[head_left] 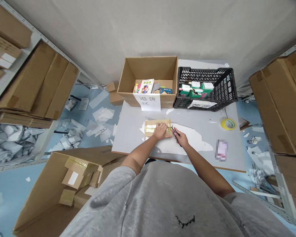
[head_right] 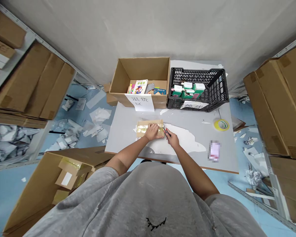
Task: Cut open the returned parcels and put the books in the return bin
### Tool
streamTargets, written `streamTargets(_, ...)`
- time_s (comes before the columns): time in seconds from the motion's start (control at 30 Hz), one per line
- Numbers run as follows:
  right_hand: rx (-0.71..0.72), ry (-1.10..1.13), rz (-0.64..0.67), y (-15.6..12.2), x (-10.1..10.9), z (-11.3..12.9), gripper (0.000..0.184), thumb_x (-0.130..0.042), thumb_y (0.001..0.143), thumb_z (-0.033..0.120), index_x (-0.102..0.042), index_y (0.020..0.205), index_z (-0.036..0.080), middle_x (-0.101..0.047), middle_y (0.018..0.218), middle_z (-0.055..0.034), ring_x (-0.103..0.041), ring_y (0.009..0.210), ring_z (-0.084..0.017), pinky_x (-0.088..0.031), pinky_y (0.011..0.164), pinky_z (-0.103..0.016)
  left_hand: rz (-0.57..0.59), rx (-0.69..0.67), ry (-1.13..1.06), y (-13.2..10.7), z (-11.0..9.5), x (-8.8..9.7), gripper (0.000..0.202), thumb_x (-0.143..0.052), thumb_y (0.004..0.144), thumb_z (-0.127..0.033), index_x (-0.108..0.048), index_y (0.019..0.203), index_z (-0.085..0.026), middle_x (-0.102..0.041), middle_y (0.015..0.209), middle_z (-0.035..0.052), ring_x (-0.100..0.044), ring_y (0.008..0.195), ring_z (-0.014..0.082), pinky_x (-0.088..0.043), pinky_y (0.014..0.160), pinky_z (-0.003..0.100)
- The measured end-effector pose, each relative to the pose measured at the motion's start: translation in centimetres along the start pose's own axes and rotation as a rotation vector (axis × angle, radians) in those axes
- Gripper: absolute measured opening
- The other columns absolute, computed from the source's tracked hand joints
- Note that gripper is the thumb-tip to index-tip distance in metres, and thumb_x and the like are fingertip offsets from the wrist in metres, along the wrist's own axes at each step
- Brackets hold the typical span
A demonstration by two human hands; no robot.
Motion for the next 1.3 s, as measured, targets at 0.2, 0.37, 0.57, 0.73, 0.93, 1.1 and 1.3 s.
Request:
streamTargets(0.2, -0.045, 0.003, 0.011, -0.8, 0.2, 0.3, 0.058, -0.056, 0.100, 0.041, -0.055, 0.155, 0.023, -0.060, 0.065, 0.0063, -0.050, 0.040, -0.009, -0.043, 0.041, -0.019, -0.007, -0.010, -0.009, -0.1, 0.0, 0.0, 0.059, -0.064, 0.088, -0.070, -0.064, 0.114, -0.018, -0.061, 0.114, 0.0172, -0.053, 0.113, 0.0361, -0.035, 0.103, 0.051)
streamTargets(0.37, -0.063, -0.040, -0.005, 0.2, 0.0, 1.5, 0.055, -0.055, 0.101, 0.037, -0.057, 0.154, 0.023, -0.062, 0.066, 0.0059, -0.051, 0.040, -0.009, -0.041, 0.041, -0.018, -0.008, -0.033, -0.007, -0.3, 0.1, -0.3, 0.060, -0.062, 0.089, -0.072, -0.064, 0.113, -0.017, -0.061, 0.112, 0.0168, -0.054, 0.111, 0.0348, -0.038, 0.100, 0.048)
streamTargets(0.57, -0.030, -0.065, -0.015, -0.7, 0.0, 0.5, 0.052, -0.051, 0.103, 0.032, -0.056, 0.154, 0.026, -0.062, 0.065, 0.0065, -0.054, 0.040, -0.009, -0.041, 0.042, -0.018, -0.003, -0.012, -0.022, 0.0, -0.1, -0.1, 0.061, -0.063, 0.088, -0.073, -0.064, 0.115, -0.018, -0.061, 0.111, 0.0159, -0.055, 0.110, 0.0344, -0.040, 0.098, 0.046)
streamTargets(0.73, -0.046, -0.094, 0.024, -0.3, 0.2, 1.4, 0.051, -0.052, 0.103, 0.032, -0.057, 0.153, 0.027, -0.064, 0.066, 0.0061, -0.055, 0.040, -0.009, -0.040, 0.042, -0.018, 0.024, -0.040, -0.015, -0.3, -0.4, 0.3, 0.055, -0.058, 0.093, -0.069, -0.065, 0.118, -0.020, -0.061, 0.112, 0.0156, -0.055, 0.111, 0.0348, -0.039, 0.099, 0.048)
streamTargets(0.93, -0.053, -0.053, 0.018, -1.4, 0.1, 0.2, 0.052, -0.051, 0.104, 0.033, -0.055, 0.155, 0.026, -0.062, 0.064, 0.0070, -0.054, 0.038, -0.009, -0.041, 0.041, -0.018, 0.001, -0.063, -0.036, -0.8, -0.4, -0.1, 0.057, -0.057, 0.094, -0.069, -0.064, 0.118, -0.019, -0.062, 0.112, 0.0166, -0.056, 0.112, 0.0348, -0.040, 0.101, 0.050)
streamTargets(1.1, -0.061, -0.027, 0.014, -1.4, 0.0, -0.3, 0.052, -0.052, 0.103, 0.035, -0.056, 0.154, 0.026, -0.061, 0.065, 0.0067, -0.053, 0.038, -0.008, -0.039, 0.039, -0.018, 0.004, -0.112, -0.010, -0.9, -0.2, -0.6, 0.061, -0.052, 0.097, -0.071, -0.063, 0.120, -0.016, -0.062, 0.116, 0.0175, -0.056, 0.113, 0.0338, -0.040, 0.103, 0.048)
streamTargets(1.3, -0.047, -0.010, -0.013, -2.4, 0.2, -0.7, 0.053, -0.050, 0.103, 0.040, -0.055, 0.154, 0.026, -0.060, 0.066, 0.0067, -0.052, 0.040, -0.009, -0.040, 0.041, -0.019, -0.026, 0.018, -0.033, 0.0, -0.1, -0.3, 0.076, -0.066, 0.084, -0.077, -0.061, 0.129, -0.016, -0.061, 0.125, 0.0196, -0.054, 0.122, 0.0367, -0.039, 0.107, 0.050)
Point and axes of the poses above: each hand's wrist, its own y-axis towards the middle knuckle, its own x-axis out of the back of the hand, z = x × y, the point moved 1 cm from there along y, towards the middle knuckle
